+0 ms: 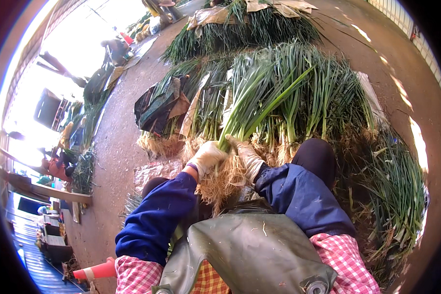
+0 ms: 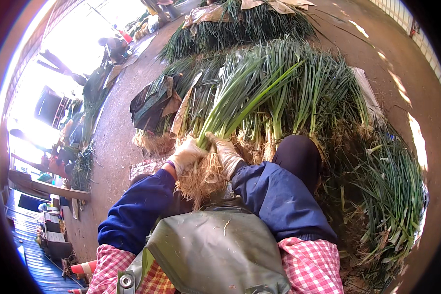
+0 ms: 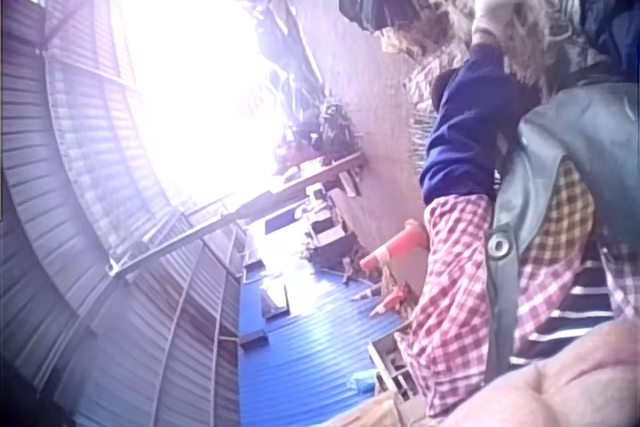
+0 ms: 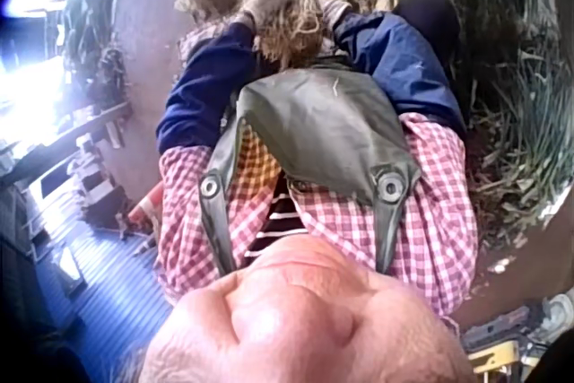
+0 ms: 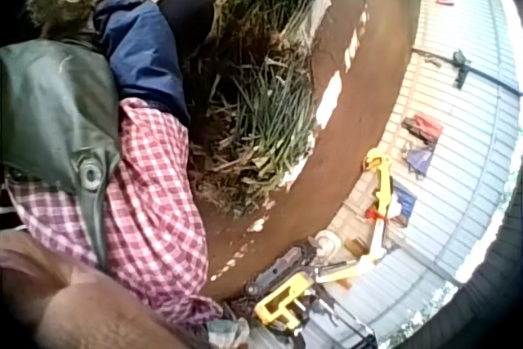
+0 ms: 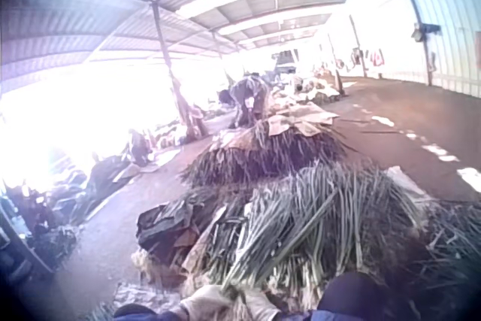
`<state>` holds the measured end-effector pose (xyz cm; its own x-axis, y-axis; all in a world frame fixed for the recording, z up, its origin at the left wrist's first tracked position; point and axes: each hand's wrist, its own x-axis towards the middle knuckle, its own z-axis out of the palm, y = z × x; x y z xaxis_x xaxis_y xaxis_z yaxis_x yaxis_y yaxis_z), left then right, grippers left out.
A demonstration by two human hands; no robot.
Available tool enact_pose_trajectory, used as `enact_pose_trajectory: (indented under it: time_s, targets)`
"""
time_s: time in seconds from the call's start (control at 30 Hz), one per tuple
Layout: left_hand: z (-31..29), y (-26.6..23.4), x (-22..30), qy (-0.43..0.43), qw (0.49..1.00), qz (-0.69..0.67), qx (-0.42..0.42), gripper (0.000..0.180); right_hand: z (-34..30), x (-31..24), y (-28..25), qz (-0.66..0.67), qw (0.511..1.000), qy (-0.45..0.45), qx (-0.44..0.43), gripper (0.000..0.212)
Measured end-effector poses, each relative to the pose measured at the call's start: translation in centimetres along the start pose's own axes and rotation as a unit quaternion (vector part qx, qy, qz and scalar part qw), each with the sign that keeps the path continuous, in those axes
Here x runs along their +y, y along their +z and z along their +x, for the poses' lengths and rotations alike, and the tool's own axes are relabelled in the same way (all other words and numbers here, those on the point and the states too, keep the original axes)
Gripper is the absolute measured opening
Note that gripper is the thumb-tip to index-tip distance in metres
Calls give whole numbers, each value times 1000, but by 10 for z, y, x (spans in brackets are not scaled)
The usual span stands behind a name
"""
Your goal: The person sorts bunches of green onions by hand, peeling away dried material from the root ends and arranging the cleaned bunches into rows on the floor.
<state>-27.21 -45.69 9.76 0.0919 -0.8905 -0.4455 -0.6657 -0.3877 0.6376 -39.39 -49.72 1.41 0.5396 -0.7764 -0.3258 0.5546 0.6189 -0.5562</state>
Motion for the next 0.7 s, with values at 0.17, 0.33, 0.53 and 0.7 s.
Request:
enact_pose_trajectory:
  time_s: [0.17, 0.33, 0.53, 0.7]
  targets:
    - [-43, -18, 22, -3, 906, -415, -81, 15, -38, -34, 26, 183, 974, 126, -46, 21]
    - [-10, -15, -16, -10, 893, -447, -59, 11, -37, -29, 12, -10, 999, 44, -21, 18]
    - [-30, -12, -58, 44, 887, -459, -13, 15, -81, -57, 43, 64, 982, 156, -82, 17]
    - [0, -36, -60, 10, 909, -416, 6, 16, -28, -22, 1, 91, 989, 62, -97, 18]
